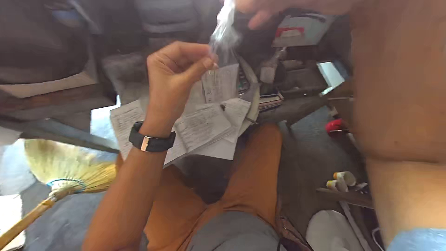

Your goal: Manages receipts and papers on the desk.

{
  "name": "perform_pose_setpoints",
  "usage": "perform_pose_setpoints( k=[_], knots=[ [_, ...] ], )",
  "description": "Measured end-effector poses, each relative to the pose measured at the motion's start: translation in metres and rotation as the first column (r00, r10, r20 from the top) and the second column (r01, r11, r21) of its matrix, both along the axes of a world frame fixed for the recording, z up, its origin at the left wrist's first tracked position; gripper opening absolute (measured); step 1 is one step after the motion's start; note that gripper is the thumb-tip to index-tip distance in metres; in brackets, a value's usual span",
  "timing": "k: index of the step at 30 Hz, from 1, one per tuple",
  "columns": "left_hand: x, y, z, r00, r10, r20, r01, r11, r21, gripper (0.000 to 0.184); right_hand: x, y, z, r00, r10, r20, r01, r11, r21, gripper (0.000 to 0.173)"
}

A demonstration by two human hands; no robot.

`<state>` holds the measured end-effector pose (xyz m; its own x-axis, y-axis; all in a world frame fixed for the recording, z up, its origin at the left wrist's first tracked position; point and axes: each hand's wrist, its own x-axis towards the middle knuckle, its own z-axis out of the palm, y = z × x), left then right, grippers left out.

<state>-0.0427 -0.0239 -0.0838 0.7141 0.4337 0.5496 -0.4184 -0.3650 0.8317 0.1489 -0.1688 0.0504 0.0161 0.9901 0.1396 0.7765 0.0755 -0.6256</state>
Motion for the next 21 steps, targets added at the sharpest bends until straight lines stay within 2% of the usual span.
perform_pose_setpoints(
  k=[2,3,4,6,7,10,13,16,18,21],
  knots=[
    [0.028,-0.012,0.011,0.999,-0.027,0.033,0.027,1.0,0.014,0.016,0.01,-0.023,-0.007,0.999,-0.036,-0.019,0.035,0.999,-0.02,0.045],
    [0.045,-0.019,0.016,0.997,-0.052,0.056,0.051,0.998,0.03,0.016,0.016,-0.028,-0.018,0.997,-0.061,-0.04,0.06,0.998,-0.03,0.066],
    [0.063,-0.024,0.019,0.993,-0.087,0.075,0.083,0.995,0.045,0.016,0.022,-0.032,-0.03,0.987,-0.112,-0.117,0.11,0.994,-0.018,0.073],
    [0.099,-0.03,0.023,0.984,-0.156,0.087,0.149,0.985,0.089,0.016,0.034,-0.037,-0.05,0.917,-0.29,-0.274,0.309,0.951,0.026,0.064],
    [0.113,-0.031,0.024,0.984,-0.167,0.057,0.159,0.979,0.125,0.019,0.045,-0.04,-0.056,0.889,-0.368,-0.272,0.393,0.919,0.04,0.058],
    [0.127,-0.021,0.028,0.975,-0.108,-0.192,0.156,0.953,0.258,0.052,0.089,-0.044,-0.076,0.838,-0.539,-0.091,0.544,0.838,0.047,0.053],
    [0.091,-0.01,0.029,0.963,0.019,-0.27,0.075,0.94,0.334,0.054,0.141,-0.038,-0.114,0.755,-0.646,0.112,0.634,0.763,0.125,0.052],
    [0.02,0.009,0.012,0.961,0.114,-0.252,-0.014,0.93,0.368,0.049,0.178,-0.035,-0.159,0.696,-0.697,0.173,0.678,0.717,0.159,0.05],
    [-0.041,0.017,-0.008,0.944,0.21,-0.256,-0.116,0.933,0.34,0.045,0.197,-0.035,-0.189,0.699,-0.694,0.173,0.686,0.719,0.115,0.052],
    [-0.124,0.014,-0.036,0.865,0.378,-0.33,-0.304,0.918,0.255,0.037,0.221,-0.03,-0.218,0.725,-0.661,0.192,0.681,0.73,-0.058,0.055]
  ],
)
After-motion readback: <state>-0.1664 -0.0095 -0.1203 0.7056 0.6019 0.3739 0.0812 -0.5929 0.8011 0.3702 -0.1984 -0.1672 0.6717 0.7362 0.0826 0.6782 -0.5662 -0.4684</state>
